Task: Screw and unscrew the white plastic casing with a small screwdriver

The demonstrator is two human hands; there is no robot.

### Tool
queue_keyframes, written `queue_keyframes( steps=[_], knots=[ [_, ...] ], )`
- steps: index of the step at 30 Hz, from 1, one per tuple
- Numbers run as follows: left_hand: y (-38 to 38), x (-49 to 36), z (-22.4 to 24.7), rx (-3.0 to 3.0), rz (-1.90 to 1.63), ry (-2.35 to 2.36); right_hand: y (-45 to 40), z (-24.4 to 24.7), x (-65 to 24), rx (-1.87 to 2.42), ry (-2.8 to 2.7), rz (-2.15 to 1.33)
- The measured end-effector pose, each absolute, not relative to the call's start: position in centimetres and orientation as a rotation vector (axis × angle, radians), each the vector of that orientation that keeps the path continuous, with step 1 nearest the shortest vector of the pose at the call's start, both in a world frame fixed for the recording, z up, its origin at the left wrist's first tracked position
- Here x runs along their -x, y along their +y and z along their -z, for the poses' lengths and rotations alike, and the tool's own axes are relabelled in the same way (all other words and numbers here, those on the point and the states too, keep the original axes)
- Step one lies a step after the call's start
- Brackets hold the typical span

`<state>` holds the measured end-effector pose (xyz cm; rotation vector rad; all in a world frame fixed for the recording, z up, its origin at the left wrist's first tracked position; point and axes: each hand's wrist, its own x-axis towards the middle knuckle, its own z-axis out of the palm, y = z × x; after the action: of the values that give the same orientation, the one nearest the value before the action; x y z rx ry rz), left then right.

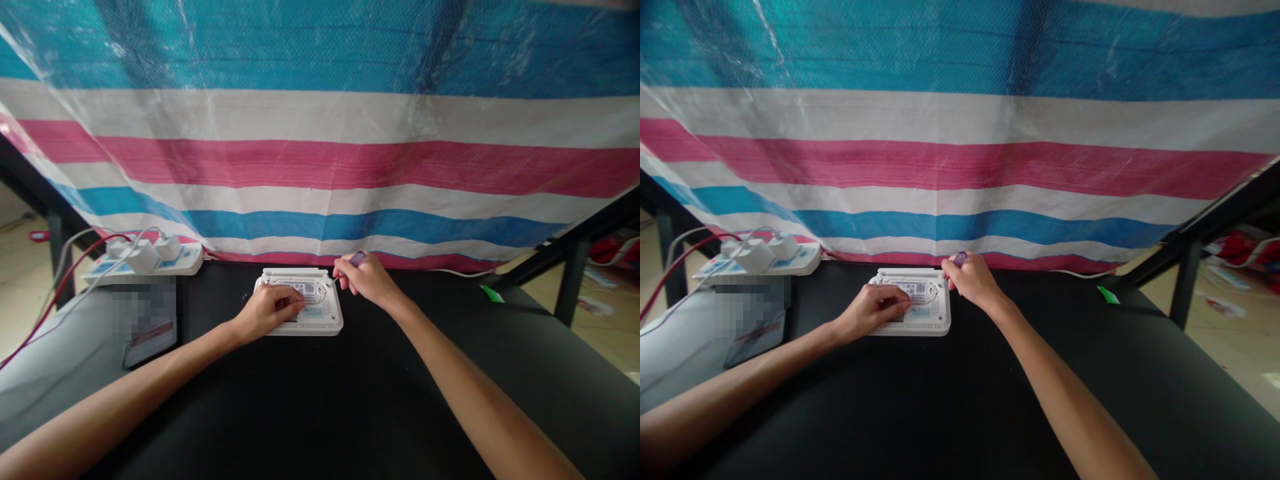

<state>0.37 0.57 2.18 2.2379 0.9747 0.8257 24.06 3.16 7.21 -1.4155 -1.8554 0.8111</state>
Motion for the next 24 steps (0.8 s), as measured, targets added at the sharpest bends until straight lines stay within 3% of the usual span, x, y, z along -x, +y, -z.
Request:
queue_keyframes(
  steps=[18,21,24],
  knots=[
    [0.5,-0.3,-2.3,-2.213,-0.832,0.969,6.8,-8.2,-22.9,1.554,-2.151,-0.892],
    [0.5,-0.3,-2.5,-2.275,-0.895,0.955,7.1,-8.1,-23.3,1.415,-2.201,-0.807],
    [0.6,-0.4,-2.4,-2.373,-0.928,0.989,7.0,-7.7,-23.7,1.166,-2.102,-0.953]
  ],
)
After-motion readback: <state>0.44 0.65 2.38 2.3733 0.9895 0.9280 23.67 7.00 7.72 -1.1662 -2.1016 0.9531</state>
